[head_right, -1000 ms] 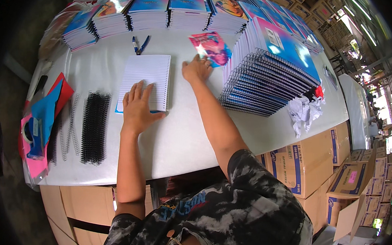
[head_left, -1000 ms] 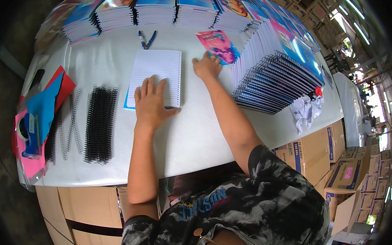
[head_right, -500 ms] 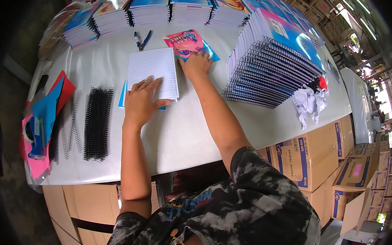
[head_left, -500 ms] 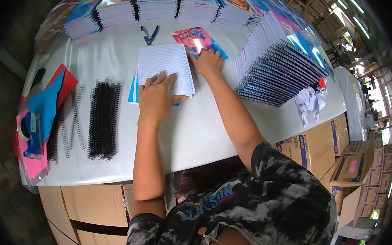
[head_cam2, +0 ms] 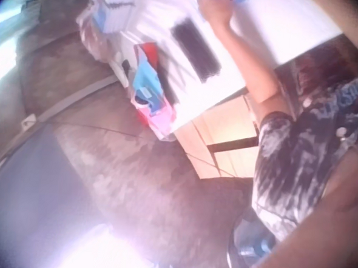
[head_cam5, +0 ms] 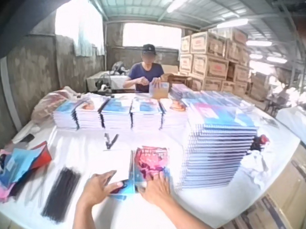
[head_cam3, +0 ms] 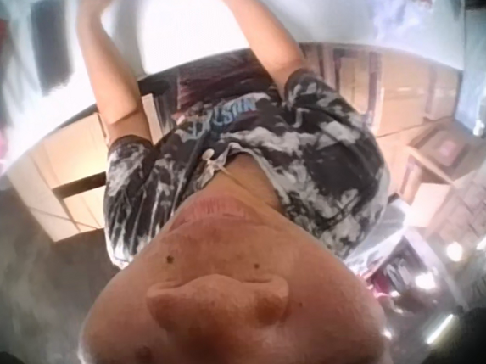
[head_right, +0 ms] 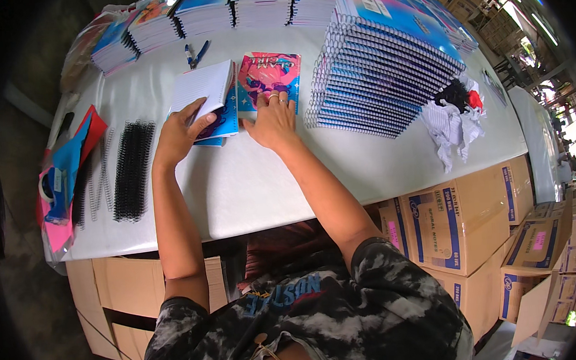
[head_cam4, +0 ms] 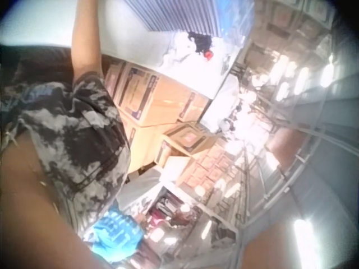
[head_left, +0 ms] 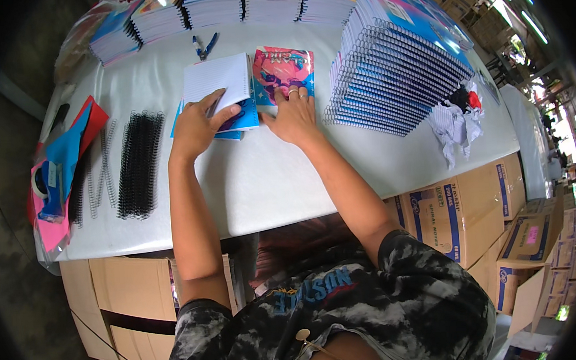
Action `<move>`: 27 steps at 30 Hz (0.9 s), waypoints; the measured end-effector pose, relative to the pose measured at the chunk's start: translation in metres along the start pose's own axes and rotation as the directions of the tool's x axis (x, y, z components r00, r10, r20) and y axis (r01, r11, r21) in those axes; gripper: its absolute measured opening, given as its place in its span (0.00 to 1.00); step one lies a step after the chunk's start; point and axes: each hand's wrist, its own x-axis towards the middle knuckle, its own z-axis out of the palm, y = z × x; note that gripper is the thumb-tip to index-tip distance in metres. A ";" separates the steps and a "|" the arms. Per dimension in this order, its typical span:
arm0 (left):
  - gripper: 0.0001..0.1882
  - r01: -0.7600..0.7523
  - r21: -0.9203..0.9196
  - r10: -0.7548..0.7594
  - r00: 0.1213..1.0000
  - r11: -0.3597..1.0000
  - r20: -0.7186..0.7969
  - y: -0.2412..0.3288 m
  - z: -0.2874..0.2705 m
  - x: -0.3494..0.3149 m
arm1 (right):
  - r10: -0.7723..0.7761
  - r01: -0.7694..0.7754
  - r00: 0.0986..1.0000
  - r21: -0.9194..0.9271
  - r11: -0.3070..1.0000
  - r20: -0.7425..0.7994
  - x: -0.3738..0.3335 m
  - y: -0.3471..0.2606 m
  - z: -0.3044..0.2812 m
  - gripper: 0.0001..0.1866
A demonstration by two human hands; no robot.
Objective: The person inserts spiral wire bindings into the holes of notebook covers and pages, then stacks the completed notebooks. They repeat this process for multiple notebooks, handling covers, pages, and wire bindings by hand.
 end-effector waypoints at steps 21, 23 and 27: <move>0.27 0.154 -0.087 -0.170 0.962 0.984 -0.215 0.008 0.008 0.005 | 0.278 -0.207 0.924 0.267 0.941 -0.263 0.060 0.027 0.018 0.26; 0.23 0.088 -0.084 -0.102 0.978 0.993 -0.183 0.015 0.008 0.001 | 0.337 -0.211 0.895 0.389 0.897 -0.291 0.063 0.033 0.015 0.23; 0.24 -0.143 0.253 0.167 0.983 0.957 -0.074 0.022 0.008 -0.007 | 0.368 0.304 0.646 0.668 0.679 -0.668 0.058 0.022 -0.011 0.22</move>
